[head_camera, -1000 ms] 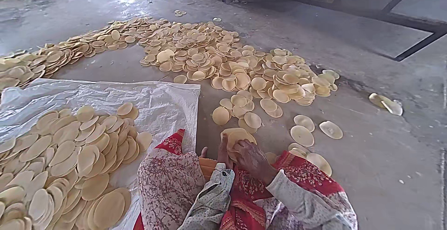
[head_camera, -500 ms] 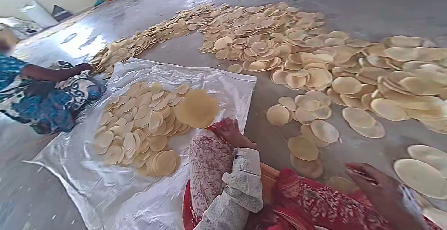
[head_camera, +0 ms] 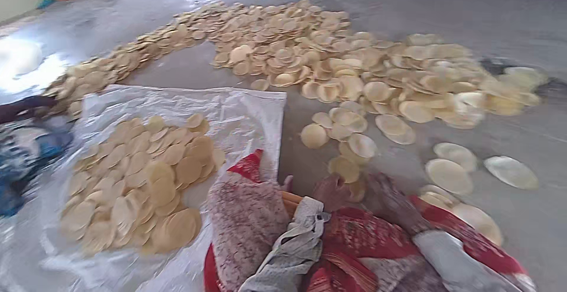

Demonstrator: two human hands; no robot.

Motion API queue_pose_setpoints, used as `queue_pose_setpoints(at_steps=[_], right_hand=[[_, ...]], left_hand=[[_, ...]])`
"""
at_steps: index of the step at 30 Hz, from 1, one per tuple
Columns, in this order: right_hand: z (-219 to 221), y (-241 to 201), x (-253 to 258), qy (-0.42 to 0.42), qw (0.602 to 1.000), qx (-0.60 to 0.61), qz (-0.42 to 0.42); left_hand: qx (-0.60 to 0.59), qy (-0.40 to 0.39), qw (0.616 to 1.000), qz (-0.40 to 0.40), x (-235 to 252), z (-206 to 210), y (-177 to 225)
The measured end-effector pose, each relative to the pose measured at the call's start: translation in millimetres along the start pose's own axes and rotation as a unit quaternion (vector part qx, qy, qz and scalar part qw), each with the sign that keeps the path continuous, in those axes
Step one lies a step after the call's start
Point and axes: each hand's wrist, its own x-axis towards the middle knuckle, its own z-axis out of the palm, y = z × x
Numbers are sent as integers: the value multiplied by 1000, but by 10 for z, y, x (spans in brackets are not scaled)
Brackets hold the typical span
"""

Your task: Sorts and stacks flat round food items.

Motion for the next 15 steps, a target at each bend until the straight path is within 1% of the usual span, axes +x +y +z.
queue_pose_setpoints(at_steps=[1,2,3,4,5,6,7,8,9,10,12,13,14,15], right_hand=[[-87,-19,80,-16,1000,-4,-1],[-156,-7,203,-24,1000,2,7],[-190,45,342,-14,1000,17,20],[-204,112,460,19,998,38,40],[-202,179,538,61,994,65,61],[-203,212,570,107,988,90,71],[-166,217,577,152,981,104,57],[-83,186,564,192,976,100,16],[20,107,537,207,974,79,-38],[106,-9,489,186,976,58,-99],[279,-223,468,82,972,26,-219],[395,-251,530,61,960,-19,-272],[444,-254,633,52,952,-48,-297],[452,-239,775,75,950,-51,-299]], left_hand=[[100,-83,991,26,-9,101,36],[169,-152,972,59,-35,225,63],[222,-205,949,89,-77,360,84],[263,-240,928,108,-147,470,143],[272,-263,918,121,-245,525,246],[250,-287,916,132,-353,542,351],[218,-304,917,143,-457,555,411],[210,-318,913,148,-532,588,423],[215,-327,907,153,-573,624,401],[219,-335,902,161,-571,651,365],[222,-346,894,176,-490,689,283],[224,-346,892,187,-440,706,234],[226,-346,889,197,-392,710,199],[224,-348,888,200,-352,694,175]])
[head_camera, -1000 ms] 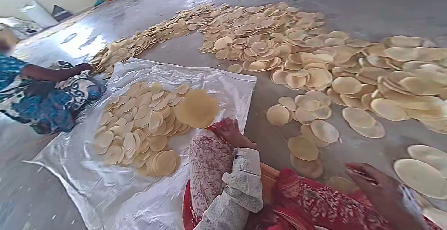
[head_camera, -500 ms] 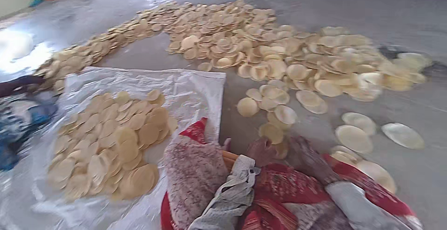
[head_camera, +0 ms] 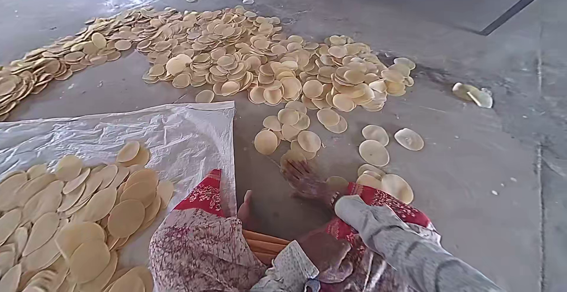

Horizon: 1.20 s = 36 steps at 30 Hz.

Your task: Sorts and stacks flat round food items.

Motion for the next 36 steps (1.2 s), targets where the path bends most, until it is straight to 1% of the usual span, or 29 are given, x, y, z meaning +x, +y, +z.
queue_pose_setpoints(at_steps=[3,4,5,6,7,8,9,10,11,12,13,14,16,17,18,20,21,23,24,25,26,27,29,30,31,32,33,34,36], right_hand=[[-211,320,291,46,993,22,103],[-350,387,335,51,987,47,142],[-497,410,312,68,977,78,185],[-622,422,230,113,960,98,236],[-733,449,94,165,935,92,299],[-809,489,-105,212,896,78,383],[-833,569,-352,253,839,67,477],[-855,655,-601,293,763,77,571],[-827,754,-824,332,677,90,651],[-816,799,-998,334,601,125,715],[-920,792,-1130,281,553,202,757],[-878,844,-1136,244,514,222,792],[-502,867,-873,235,469,184,831],[-311,853,-629,263,460,152,834],[-163,810,-353,290,473,127,823],[-110,553,188,310,537,125,774],[-221,364,412,306,583,163,735],[-644,-4,663,259,672,300,625],[-844,-95,707,238,697,353,577],[-991,-127,696,236,712,373,546],[-1093,-137,615,248,713,379,536],[-1133,-114,488,263,702,367,550],[-1032,-14,150,315,632,316,634],[-862,58,-49,326,601,277,675],[-647,115,-243,325,584,241,704],[-444,134,-412,300,582,215,725],[-312,104,-528,249,589,223,736],[-223,65,-553,196,593,220,749],[-259,-109,-372,150,617,198,747]], left_hand=[[2,45,999,28,-22,20,-136],[6,46,999,17,-102,-81,-54],[5,13,1000,-20,-210,-268,134],[1,-3,999,-40,-255,-358,219],[-9,17,999,-27,-221,-297,135],[-13,46,999,1,-124,-131,-47],[-20,39,999,10,-48,-47,-134],[-24,16,1000,7,-10,-66,-121],[-21,-4,1000,-3,11,-94,-81],[-15,-15,1000,-12,23,-103,-50],[-9,-19,1000,-18,44,-117,-34],[-3,-17,1000,-21,65,-124,-29],[-2,-24,999,-30,79,-106,-13],[-6,-27,999,-33,89,-113,-20],[-15,-27,999,-35,92,-136,-34],[-30,-5,999,-18,80,-121,-105],[-34,12,999,-6,73,-105,-129],[-40,32,999,4,55,-79,-172],[-40,38,998,5,50,-72,-199],[-41,39,998,3,44,-88,-198],[-46,28,999,-3,42,-115,-172],[-49,13,999,-10,51,-139,-153],[-50,-1,999,-15,77,-149,-159],[-46,-5,999,-19,82,-154,-150],[-42,-7,999,-22,76,-164,-129],[-38,-8,999,-24,80,-165,-111],[-35,-10,999,-25,89,-152,-98],[-30,-16,999,-27,96,-131,-87],[-22,-10,999,-25,94,-122,-85]])
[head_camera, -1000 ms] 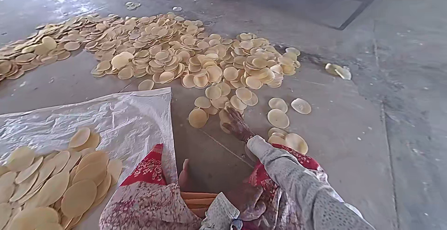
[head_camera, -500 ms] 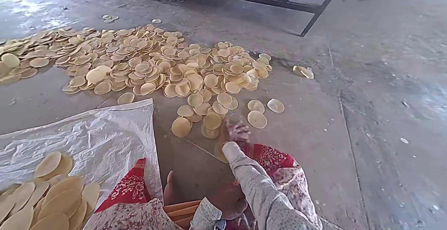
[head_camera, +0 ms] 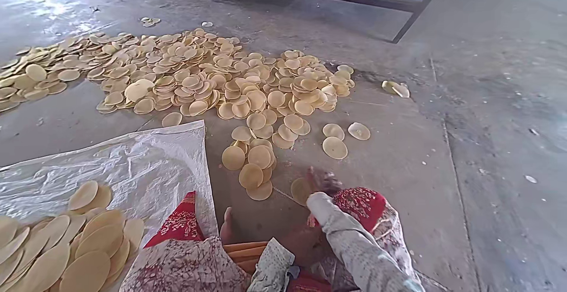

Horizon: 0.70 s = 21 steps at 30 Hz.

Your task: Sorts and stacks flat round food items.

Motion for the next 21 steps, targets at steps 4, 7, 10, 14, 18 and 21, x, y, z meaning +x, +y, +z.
queue_pose_setpoints(at_steps=[4,7,10,14,18,21], right_hand=[[109,-493,-380,-46,966,-15,-253],[-35,-650,-283,-155,924,109,-331],[-545,-283,96,-125,919,139,-347],[-1493,737,645,-128,943,70,-299],[-1661,1688,977,-117,938,103,-309],[-1519,1910,779,-87,920,120,-363]], left_hand=[[18,16,1000,-3,-22,-47,-61],[-15,26,999,-17,-44,-50,-48],[-47,38,998,-22,-18,-48,-35],[-42,17,999,11,-57,-35,26],[-63,18,998,20,-118,37,55],[-105,100,989,35,-146,149,-17]])
